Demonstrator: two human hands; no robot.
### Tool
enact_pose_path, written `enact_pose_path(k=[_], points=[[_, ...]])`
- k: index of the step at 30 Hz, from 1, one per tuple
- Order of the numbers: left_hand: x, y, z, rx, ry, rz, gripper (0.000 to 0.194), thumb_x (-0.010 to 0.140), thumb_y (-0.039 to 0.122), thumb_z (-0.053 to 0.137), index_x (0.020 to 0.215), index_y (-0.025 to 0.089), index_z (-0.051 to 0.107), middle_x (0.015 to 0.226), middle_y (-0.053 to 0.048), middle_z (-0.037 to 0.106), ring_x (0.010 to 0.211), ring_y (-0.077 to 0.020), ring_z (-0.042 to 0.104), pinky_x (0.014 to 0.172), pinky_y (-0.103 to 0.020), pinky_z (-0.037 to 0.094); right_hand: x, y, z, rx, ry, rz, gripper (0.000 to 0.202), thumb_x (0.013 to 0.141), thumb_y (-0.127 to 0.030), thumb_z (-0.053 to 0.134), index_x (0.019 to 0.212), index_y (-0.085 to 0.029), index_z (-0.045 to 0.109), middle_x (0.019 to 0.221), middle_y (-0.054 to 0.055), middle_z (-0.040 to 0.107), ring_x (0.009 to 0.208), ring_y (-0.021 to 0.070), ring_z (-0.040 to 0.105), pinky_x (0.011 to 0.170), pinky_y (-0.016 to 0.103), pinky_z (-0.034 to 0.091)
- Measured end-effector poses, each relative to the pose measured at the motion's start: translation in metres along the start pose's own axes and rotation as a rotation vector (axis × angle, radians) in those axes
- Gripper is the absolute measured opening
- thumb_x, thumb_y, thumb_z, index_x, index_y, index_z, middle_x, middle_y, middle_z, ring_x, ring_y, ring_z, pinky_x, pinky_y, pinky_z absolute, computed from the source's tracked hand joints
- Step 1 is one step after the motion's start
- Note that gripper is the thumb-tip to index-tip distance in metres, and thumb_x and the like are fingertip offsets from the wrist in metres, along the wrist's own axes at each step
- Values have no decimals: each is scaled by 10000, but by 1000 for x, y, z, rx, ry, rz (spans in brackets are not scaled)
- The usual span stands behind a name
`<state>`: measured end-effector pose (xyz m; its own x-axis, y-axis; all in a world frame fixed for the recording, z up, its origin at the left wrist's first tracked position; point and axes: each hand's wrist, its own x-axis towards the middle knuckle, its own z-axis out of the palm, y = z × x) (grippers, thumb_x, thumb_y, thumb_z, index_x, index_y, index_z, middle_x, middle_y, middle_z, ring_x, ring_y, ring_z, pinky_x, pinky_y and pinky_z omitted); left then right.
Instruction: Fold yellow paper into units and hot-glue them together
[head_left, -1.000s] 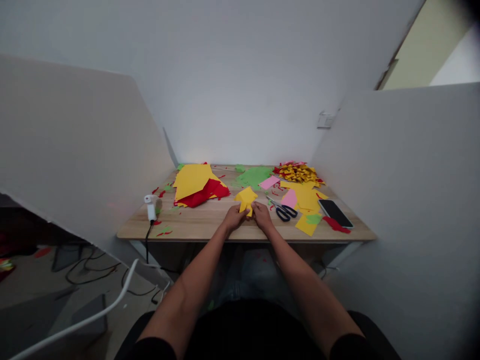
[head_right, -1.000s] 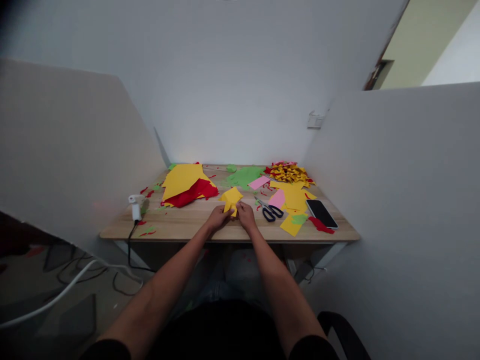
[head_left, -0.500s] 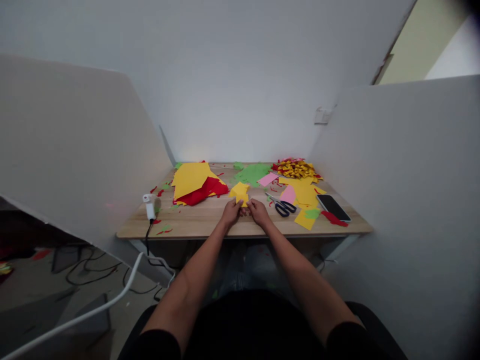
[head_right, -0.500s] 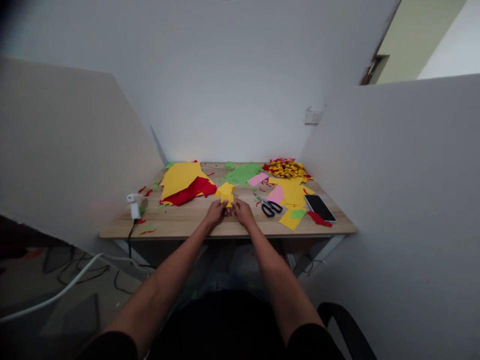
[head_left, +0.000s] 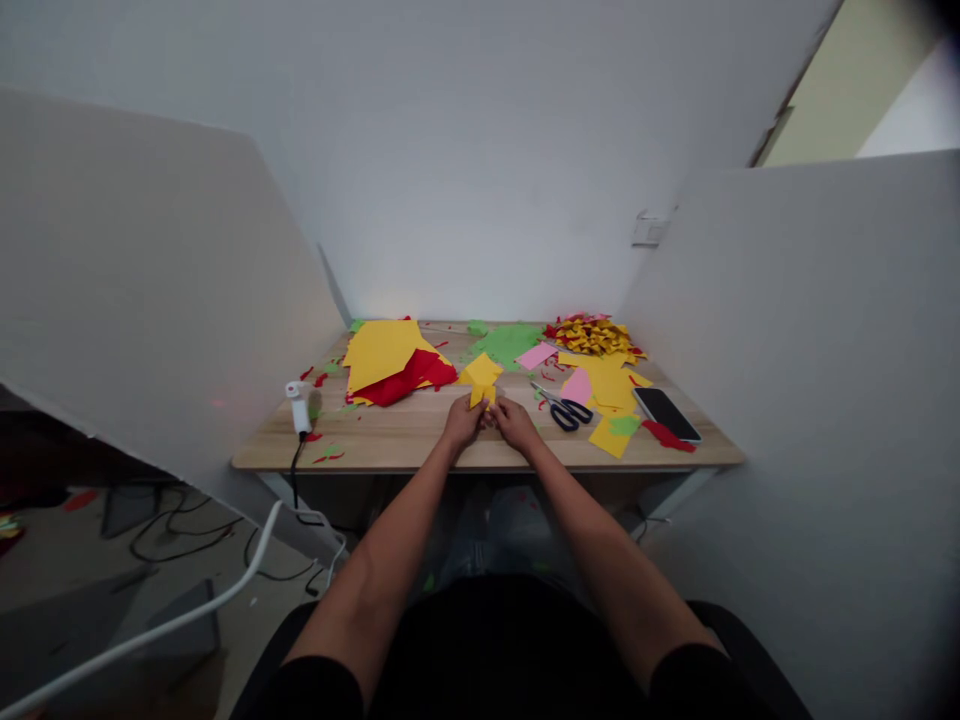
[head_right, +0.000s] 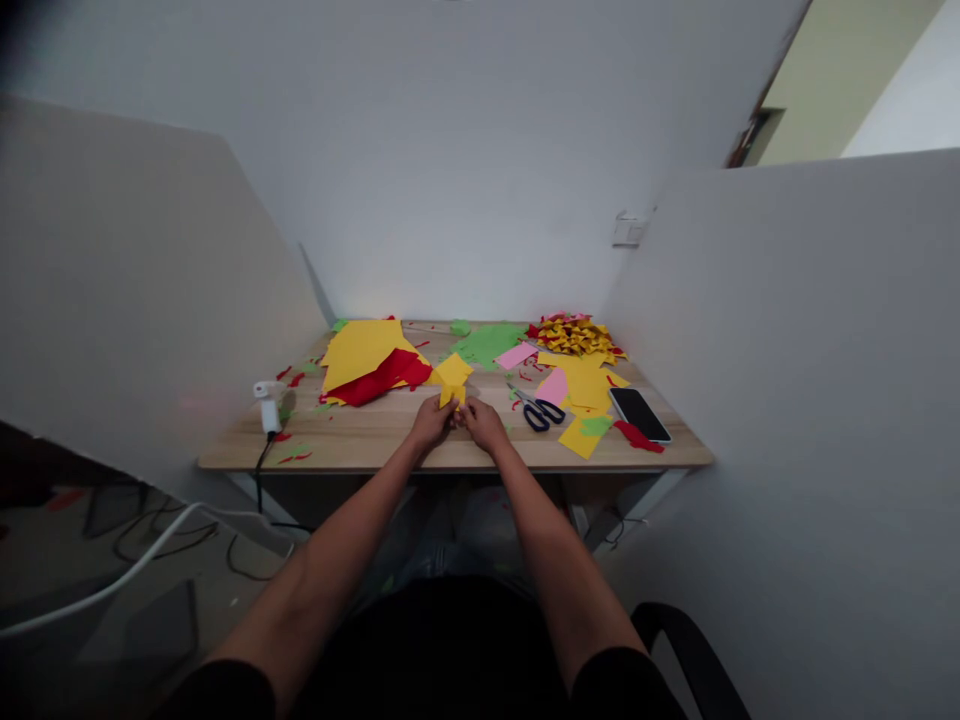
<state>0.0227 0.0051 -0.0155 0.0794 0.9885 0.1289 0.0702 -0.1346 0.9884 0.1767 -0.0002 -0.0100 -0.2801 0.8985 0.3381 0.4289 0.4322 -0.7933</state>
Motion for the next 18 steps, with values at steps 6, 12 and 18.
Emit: enact_pose_path(k=[6, 12, 18], points=[[-2, 1, 0, 19, 33, 10, 281, 964, 388, 593, 1062, 127, 633, 930, -37, 662, 739, -125, 636, 660, -287, 564, 0, 3, 2, 13, 3, -4, 270, 984, -388, 584, 1111, -157, 643, 1064, 58, 674, 892, 166, 662, 808, 368, 573], [-7, 4, 0, 44, 78, 28, 282, 963, 396, 595, 1031, 125, 637, 886, -25, 658, 697, -113, 623, 632, -271, 554, 2, 5, 3, 38, 16, 13, 270, 982, -390, 588, 1100, -154, 644, 1047, 54, 674, 877, 163, 661, 795, 361, 574], [-6, 6, -2, 32, 129, 28, 303, 972, 414, 574, 1056, 128, 631, 897, -29, 658, 697, -114, 623, 632, -273, 553, 1, 4, 3, 74, 6, 41, 266, 981, -390, 592, 1074, -146, 645, 991, 41, 676, 813, 145, 658, 742, 330, 576]])
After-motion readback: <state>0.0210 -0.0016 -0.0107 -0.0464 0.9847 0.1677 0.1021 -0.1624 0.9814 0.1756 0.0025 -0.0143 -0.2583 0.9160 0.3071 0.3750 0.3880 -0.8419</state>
